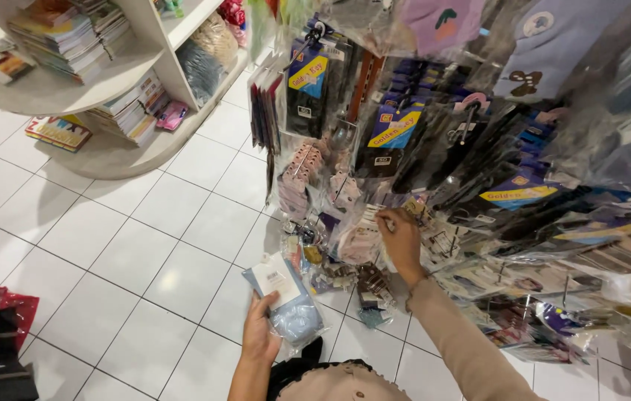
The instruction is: Organizing and selecting various pairs of packaged socks from a retail display rack.
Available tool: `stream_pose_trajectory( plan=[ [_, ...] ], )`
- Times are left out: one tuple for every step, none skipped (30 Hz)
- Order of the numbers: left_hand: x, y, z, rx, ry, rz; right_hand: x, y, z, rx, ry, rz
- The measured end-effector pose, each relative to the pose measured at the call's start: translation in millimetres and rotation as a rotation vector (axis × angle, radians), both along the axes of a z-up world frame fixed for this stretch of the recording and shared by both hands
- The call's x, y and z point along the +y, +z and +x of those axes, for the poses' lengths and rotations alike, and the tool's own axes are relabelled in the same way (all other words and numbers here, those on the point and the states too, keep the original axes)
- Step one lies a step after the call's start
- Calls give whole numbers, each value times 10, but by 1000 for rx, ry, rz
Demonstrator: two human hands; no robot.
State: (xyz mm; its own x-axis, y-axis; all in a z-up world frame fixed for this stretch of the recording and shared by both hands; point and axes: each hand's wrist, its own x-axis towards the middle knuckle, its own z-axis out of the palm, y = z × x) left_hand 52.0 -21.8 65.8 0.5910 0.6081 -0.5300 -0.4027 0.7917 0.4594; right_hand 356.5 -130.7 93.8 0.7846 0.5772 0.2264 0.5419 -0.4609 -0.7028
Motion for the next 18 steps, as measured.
stream_pose_trajectory(
  plan=[
    [-8,48,20,0,-13,38,-13,4,-11,-15,-38,-84],
    [-15,28,31,0,-15,39,-30,-49,-37,-15,-40,-84],
    [-20,9,43,6,-28,76,-45,-100,-62,-163,-17,-43],
    [-26,-9,61,11,-42,113,-62,-146,-83,-313,6,-4],
    [-27,-6,81,10,-43,113,-46,-138,-150,-314,4,-4],
    [-41,-7,87,84,-88,166,-46,-141,-234,-371,74,58],
    [-58,-10,96,159,-132,219,-48,-146,-312,-427,145,121],
    [-71,45,107,161,-139,219,-21,-21,-423,-424,138,120],
    [-87,100,120,233,-196,287,5,105,-530,19,195,66],
    [-106,155,122,306,-258,355,20,227,-651,465,245,13],
    [-124,143,111,309,-270,355,25,373,-734,470,233,15],
    [-131,132,125,308,-304,403,45,527,-793,489,343,6],
    [-138,122,136,306,-337,451,65,683,-853,506,452,-3],
    [-148,126,136,306,-345,452,61,731,-878,508,444,-1],
    [-157,130,131,293,-370,486,58,780,-907,505,504,19],
    [-165,134,129,279,-391,520,64,830,-932,500,568,38],
    [-183,110,130,278,-394,520,54,835,-935,500,564,39],
    [-207,85,120,295,-403,586,45,837,-943,447,578,28]
  ],
)
